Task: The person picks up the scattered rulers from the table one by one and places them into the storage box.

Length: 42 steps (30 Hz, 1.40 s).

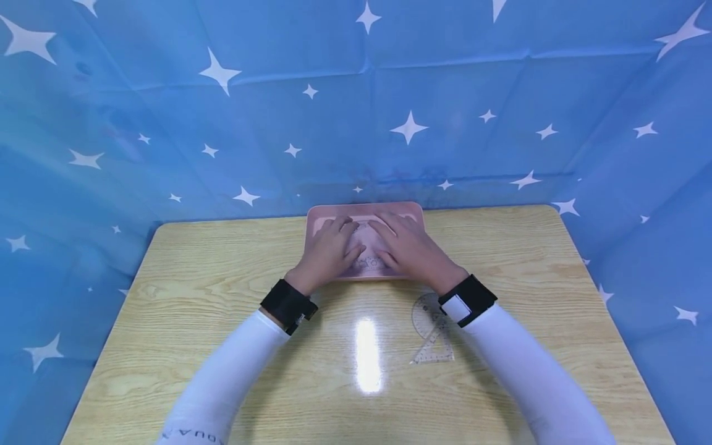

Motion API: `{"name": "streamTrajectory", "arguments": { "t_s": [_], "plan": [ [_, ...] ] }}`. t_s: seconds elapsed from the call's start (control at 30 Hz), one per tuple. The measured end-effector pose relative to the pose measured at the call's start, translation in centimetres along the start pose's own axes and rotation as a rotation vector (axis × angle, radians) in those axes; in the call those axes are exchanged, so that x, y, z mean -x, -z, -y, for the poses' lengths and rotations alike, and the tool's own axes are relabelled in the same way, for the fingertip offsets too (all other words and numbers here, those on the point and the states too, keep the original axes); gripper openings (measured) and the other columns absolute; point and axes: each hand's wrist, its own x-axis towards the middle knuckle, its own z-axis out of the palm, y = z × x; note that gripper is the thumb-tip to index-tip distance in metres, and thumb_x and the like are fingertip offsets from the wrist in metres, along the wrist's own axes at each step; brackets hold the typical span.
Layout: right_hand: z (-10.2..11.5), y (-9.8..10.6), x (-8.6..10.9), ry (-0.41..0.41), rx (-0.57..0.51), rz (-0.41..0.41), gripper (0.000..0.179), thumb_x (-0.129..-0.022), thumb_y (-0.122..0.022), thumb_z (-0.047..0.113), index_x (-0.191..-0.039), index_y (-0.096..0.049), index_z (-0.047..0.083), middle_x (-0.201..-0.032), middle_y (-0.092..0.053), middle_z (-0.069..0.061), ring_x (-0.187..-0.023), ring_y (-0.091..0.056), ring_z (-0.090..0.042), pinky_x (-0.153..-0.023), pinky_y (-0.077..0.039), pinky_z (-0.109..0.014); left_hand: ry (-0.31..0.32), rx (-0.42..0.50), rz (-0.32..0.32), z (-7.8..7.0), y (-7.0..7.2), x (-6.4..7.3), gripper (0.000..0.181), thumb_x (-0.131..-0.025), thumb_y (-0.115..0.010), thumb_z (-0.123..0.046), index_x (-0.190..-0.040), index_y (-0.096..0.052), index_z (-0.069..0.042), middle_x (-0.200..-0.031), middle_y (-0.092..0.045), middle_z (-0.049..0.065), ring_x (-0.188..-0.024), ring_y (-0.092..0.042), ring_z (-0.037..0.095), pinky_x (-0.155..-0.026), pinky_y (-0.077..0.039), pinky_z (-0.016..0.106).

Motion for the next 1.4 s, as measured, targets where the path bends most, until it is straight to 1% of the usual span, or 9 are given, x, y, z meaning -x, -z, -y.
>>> {"name": "streamTrajectory", "arguments": {
  "t_s": [0.13, 0.3, 0.47, 0.63, 0.87, 1.0, 1.1, 1.27, 1.4],
  "plan": [
    [0.4, 0.1, 1.3, -0.009, -0.017, -0.058, 0.059, -0.098, -0.068, 0.023, -0.148, -0.049, -0.003, -0.152, -0.050, -0.024, -0.142, -0.047, -0.038, -0.117, -0.038, -0.054, -0.016, 0.021, -0.022, -0.5, -0.3, 0.5, 0.055, -0.103, -0.063, -0.038, -0.144, -0.056, -0.003, -0.142, -0.058, 0.017, -0.129, -0.057, 0.035, -0.111, -0.045, 0.047],
    [0.7, -0.1, 3.0, -0.008, -0.026, -0.153, 0.053, -0.095, -0.068, 0.017, -0.142, -0.054, -0.003, -0.143, -0.056, -0.023, -0.135, -0.053, -0.037, -0.110, -0.044, -0.055, -0.042, 0.020, -0.048, -1.2, -0.5, 1.3, 0.052, -0.103, -0.063, -0.037, -0.141, -0.058, -0.003, -0.144, -0.058, 0.018, -0.130, -0.056, 0.035, -0.111, -0.045, 0.046],
    [1.1, 0.1, 4.7, -0.019, -0.039, -0.190, 0.042, -0.095, -0.063, 0.015, -0.134, -0.060, -0.001, -0.132, -0.061, -0.019, -0.124, -0.058, -0.035, -0.105, -0.048, -0.052, -0.030, 0.058, -0.066, -1.7, -0.8, 2.3, 0.048, -0.102, -0.064, -0.033, -0.140, -0.060, -0.004, -0.145, -0.057, 0.017, -0.130, -0.056, 0.035, -0.110, -0.047, 0.047],
    [1.4, 0.0, 6.9, 0.006, -0.065, -0.222, 0.028, -0.097, -0.062, 0.012, -0.121, -0.067, 0.000, -0.118, -0.064, -0.016, -0.109, -0.061, -0.032, -0.095, -0.053, -0.047, -0.015, 0.125, -0.073, -2.3, -1.0, 3.8, 0.048, -0.101, -0.065, -0.034, -0.139, -0.060, -0.004, -0.144, -0.058, 0.017, -0.129, -0.056, 0.035, -0.104, -0.049, 0.050],
    [1.5, -0.5, 9.1, -0.031, -0.063, -0.184, 0.024, -0.094, -0.066, 0.010, -0.116, -0.068, 0.004, -0.116, -0.065, -0.013, -0.106, -0.062, -0.029, -0.093, -0.054, -0.046, 0.017, 0.187, -0.099, -2.8, -1.1, 5.8, 0.047, -0.101, -0.066, -0.033, -0.138, -0.061, -0.006, -0.145, -0.056, 0.014, -0.130, -0.054, 0.033, -0.106, -0.047, 0.048],
    [1.5, -0.6, 10.3, -0.031, -0.065, -0.179, 0.024, -0.090, -0.069, 0.009, -0.114, -0.069, 0.004, -0.113, -0.065, -0.012, -0.103, -0.062, -0.028, -0.090, -0.054, -0.046, 0.009, 0.208, -0.097, -3.2, -1.0, 6.8, 0.044, -0.100, -0.067, -0.031, -0.137, -0.062, -0.007, -0.144, -0.057, 0.013, -0.130, -0.052, 0.031, -0.107, -0.045, 0.047],
    [1.5, -0.7, 11.1, -0.028, -0.068, -0.168, 0.022, -0.088, -0.071, 0.008, -0.110, -0.069, 0.004, -0.111, -0.066, -0.012, -0.101, -0.063, -0.028, -0.087, -0.054, -0.045, -0.001, 0.205, -0.094, -3.5, -1.0, 7.4, 0.041, -0.101, -0.066, -0.033, -0.134, -0.064, -0.009, -0.141, -0.059, 0.011, -0.126, -0.052, 0.030, -0.103, -0.044, 0.046],
    [1.5, -0.7, 12.4, -0.067, -0.081, -0.090, 0.028, -0.084, -0.074, 0.001, -0.111, -0.071, 0.007, -0.116, -0.067, -0.011, -0.107, -0.064, -0.030, -0.091, -0.054, -0.048, -0.029, 0.205, -0.136, -3.8, -1.2, 8.4, 0.033, -0.100, -0.067, -0.031, -0.126, -0.069, -0.009, -0.130, -0.062, 0.008, -0.115, -0.053, 0.027, -0.096, -0.045, 0.041],
    [1.5, -0.5, 13.1, -0.114, -0.070, 0.007, 0.044, -0.082, -0.072, -0.008, -0.123, -0.071, 0.008, -0.127, -0.067, -0.014, -0.115, -0.063, -0.034, -0.095, -0.053, -0.053, -0.070, 0.211, -0.165, -3.8, -1.4, 9.0, 0.030, -0.099, -0.068, -0.028, -0.122, -0.070, -0.009, -0.121, -0.064, 0.006, -0.107, -0.055, 0.024, -0.095, -0.045, 0.038]
  ]
}}
